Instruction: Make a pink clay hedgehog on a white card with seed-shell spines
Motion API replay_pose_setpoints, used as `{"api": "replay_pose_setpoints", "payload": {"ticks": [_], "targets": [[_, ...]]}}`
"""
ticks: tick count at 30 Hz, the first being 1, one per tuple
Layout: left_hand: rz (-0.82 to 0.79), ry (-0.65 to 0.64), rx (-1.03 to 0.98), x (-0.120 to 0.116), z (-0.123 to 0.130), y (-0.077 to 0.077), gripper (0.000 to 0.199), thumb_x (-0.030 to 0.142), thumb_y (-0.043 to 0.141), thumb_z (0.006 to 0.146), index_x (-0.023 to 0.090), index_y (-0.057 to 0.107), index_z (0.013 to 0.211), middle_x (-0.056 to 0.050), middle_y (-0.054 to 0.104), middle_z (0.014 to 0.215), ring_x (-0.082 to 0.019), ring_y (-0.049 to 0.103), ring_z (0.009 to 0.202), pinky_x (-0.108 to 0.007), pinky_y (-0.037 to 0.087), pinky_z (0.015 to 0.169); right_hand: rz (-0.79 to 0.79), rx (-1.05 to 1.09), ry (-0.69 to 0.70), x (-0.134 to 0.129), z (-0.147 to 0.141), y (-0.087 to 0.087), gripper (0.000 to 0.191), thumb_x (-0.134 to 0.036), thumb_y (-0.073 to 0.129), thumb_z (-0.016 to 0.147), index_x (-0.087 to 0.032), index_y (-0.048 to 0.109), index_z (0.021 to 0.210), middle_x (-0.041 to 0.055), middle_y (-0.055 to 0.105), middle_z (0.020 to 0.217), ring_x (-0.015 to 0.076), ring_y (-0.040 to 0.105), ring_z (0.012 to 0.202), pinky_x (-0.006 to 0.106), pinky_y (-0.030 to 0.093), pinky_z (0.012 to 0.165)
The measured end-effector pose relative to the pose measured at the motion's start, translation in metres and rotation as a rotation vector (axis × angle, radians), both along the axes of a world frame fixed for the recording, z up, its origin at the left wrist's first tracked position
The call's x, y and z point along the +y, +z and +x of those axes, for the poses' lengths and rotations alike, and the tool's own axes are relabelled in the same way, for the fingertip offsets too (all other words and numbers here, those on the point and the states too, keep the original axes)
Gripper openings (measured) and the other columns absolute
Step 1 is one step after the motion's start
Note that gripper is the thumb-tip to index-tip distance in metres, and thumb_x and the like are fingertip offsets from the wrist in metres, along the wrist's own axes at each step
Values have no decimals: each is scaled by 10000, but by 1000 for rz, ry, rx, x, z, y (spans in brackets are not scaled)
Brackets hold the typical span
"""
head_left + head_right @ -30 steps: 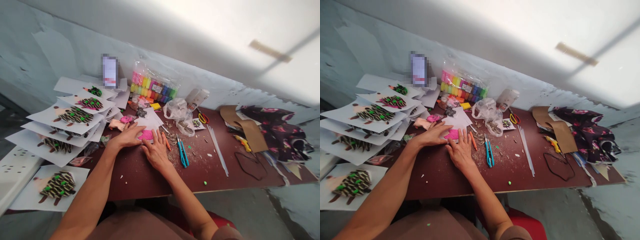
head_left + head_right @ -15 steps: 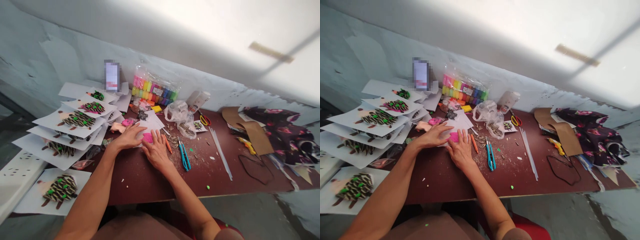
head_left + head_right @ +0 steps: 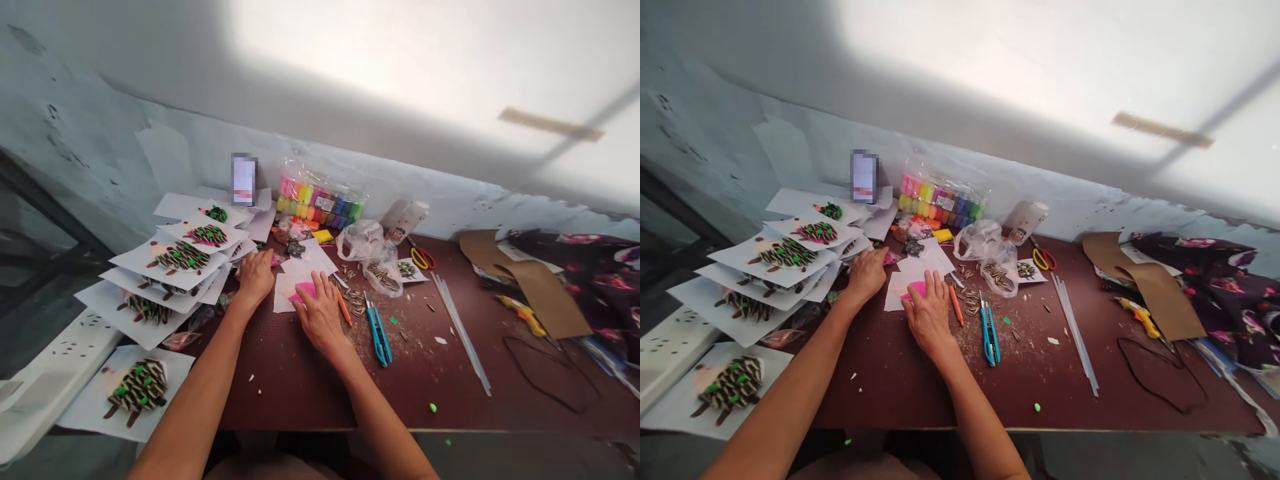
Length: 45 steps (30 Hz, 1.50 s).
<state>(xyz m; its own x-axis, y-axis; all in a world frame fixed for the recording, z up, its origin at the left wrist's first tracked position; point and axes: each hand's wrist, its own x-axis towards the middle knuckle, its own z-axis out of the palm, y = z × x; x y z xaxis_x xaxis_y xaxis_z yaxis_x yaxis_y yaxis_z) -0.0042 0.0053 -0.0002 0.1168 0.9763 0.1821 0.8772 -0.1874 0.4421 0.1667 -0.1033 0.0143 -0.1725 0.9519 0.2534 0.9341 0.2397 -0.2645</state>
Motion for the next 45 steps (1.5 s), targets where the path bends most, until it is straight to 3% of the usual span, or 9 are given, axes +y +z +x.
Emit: {"api": "replay_pose_setpoints", "payload": {"ticks": [3, 6, 12, 14, 22, 27, 34, 40, 45], "targets": [[16, 25, -38, 0, 1, 2, 521, 135, 378, 899, 133, 630, 1355, -192, 719, 1188, -363, 600, 1213, -512, 426, 1068, 31, 28, 5, 0, 2, 1, 305, -339, 554, 1012, -267, 697, 1272, 128, 489, 1545, 330, 335, 1501, 563, 330, 1174], [76, 22, -239, 0, 0, 4, 483, 182, 449, 878, 163, 650, 1317, -142, 716, 1208, -323, 619, 1188, -476, 437, 1087, 73, 104, 0, 4, 7, 2, 296, -328, 579, 998, -228, 716, 1241, 157, 501, 1527, 329, 372, 1481, 530, 355, 1166], [48, -203, -731, -5, 5, 9, 443, 336, 564, 850, 156, 683, 1237, -104, 701, 1130, -231, 671, 980, -396, 561, 923, 191, 424, -14, 21, 15, 16, 180, -259, 577, 987, -213, 748, 952, 129, 666, 1316, 239, 588, 1275, 415, 447, 1101], [0, -264, -808, -9, 9, 10, 452, 371, 586, 843, 157, 691, 1227, -103, 689, 1131, -213, 672, 943, -385, 575, 886, 220, 498, -18, 28, 14, 23, 164, -239, 580, 980, -222, 743, 971, 113, 676, 1296, 221, 606, 1248, 399, 464, 1079], [-190, -369, -945, -13, 14, 10, 476, 378, 664, 796, 145, 707, 1210, -125, 742, 1191, -258, 694, 1041, -462, 548, 995, 129, 474, 7, 39, 12, 27, 227, -182, 577, 963, -252, 772, 1056, 76, 721, 1243, 196, 669, 1166, 339, 507, 1022], [-265, -381, -977, -13, 14, 11, 470, 373, 673, 766, 140, 713, 1173, -99, 764, 1092, -228, 716, 935, -415, 580, 902, 65, 625, -8, 40, 15, 23, 247, -193, 553, 965, -233, 784, 1043, 28, 797, 1022, 178, 742, 939, 297, 559, 903], [-327, -369, -1057, -15, 15, 16, 456, 330, 714, 718, 132, 712, 1129, -47, 745, 886, -171, 688, 751, -345, 590, 766, -46, 663, -2, 40, 17, 18, 160, -198, 688, 883, -209, 787, 1007, 24, 802, 993, 174, 744, 886, 286, 570, 860], [-365, -374, -1193, -18, 17, 18, 470, 300, 730, 702, 132, 684, 1138, 0, 690, 791, -143, 658, 694, -335, 599, 742, 8, 551, -26, 39, 10, 14, 129, -267, 693, 915, -230, 782, 1000, 27, 798, 987, 190, 744, 904, 300, 569, 853], [-382, -375, -1189, -16, 19, 16, 470, 299, 737, 679, 133, 680, 1115, 2, 685, 780, -150, 656, 703, -328, 591, 731, 110, 416, 9, 35, 6, 18, 106, -242, 671, 940, -222, 772, 966, 61, 772, 1047, 201, 711, 1006, 310, 529, 923]]}}
